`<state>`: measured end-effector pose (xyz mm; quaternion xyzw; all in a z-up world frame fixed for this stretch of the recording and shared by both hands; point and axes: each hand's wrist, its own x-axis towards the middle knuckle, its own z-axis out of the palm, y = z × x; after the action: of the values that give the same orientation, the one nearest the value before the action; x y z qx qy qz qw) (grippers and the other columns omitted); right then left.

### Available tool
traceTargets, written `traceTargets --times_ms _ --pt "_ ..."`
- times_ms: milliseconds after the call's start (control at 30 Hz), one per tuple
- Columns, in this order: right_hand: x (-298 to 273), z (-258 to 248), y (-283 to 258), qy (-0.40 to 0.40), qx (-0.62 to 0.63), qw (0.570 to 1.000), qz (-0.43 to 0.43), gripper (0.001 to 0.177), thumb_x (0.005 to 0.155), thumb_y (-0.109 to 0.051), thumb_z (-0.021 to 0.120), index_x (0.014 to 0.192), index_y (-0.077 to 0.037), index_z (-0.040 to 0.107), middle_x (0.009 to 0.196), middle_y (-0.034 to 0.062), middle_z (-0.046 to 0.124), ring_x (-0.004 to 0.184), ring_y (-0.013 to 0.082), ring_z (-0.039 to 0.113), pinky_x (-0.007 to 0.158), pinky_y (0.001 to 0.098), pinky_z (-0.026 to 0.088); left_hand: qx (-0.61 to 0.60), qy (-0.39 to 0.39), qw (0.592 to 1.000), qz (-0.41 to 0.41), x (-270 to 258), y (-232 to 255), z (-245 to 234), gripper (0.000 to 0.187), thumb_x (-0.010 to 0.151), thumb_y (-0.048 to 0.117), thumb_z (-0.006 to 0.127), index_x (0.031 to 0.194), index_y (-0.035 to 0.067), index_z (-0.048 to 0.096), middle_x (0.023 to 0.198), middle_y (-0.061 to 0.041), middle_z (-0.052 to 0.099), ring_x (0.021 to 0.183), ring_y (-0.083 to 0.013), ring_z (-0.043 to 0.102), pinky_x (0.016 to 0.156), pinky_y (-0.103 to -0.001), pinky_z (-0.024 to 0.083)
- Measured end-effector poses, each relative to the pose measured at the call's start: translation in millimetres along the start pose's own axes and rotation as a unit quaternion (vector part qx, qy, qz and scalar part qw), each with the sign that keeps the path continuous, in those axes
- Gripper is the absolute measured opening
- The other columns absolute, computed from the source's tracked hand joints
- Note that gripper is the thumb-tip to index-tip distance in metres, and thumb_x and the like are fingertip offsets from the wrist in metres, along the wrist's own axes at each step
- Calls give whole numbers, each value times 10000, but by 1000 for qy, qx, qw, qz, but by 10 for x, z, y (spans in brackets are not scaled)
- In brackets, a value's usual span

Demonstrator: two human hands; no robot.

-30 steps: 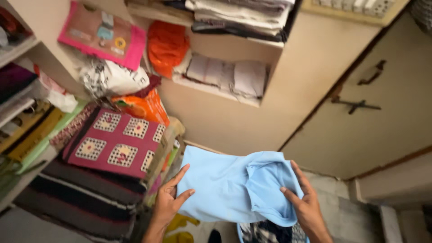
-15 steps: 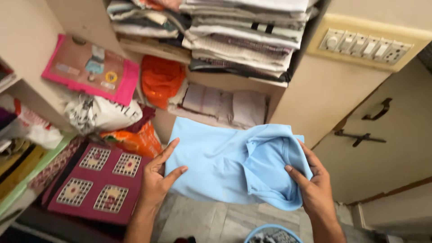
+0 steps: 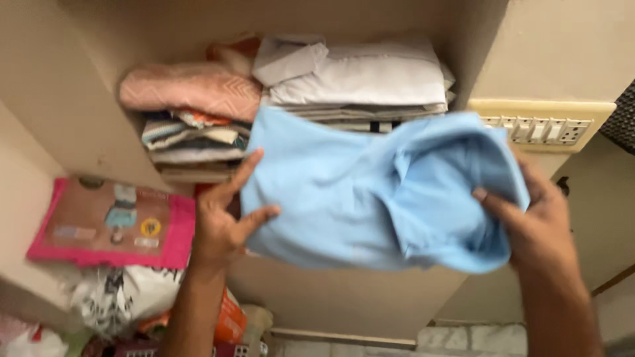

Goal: The person folds a striped shirt, a white shirt, a light blue shirt, white shorts, and dark shorts on a low green table. After folding each item, they place it on a shelf in a closet.

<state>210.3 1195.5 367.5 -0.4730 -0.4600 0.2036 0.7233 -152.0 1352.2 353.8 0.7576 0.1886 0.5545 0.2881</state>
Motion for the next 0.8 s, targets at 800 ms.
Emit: traceTargets --times_ms 800 --pt "2352 347 352 -47 36 996 62 496 901 111 614 1391 60 557 1123 209 708 885 215 748 806 322 644 -273 -75 958 -36 2483 -1614 104 773 794 -83 792 1503 -24 491 1509 -166 582 1317 -177 598 1111 -266 498"
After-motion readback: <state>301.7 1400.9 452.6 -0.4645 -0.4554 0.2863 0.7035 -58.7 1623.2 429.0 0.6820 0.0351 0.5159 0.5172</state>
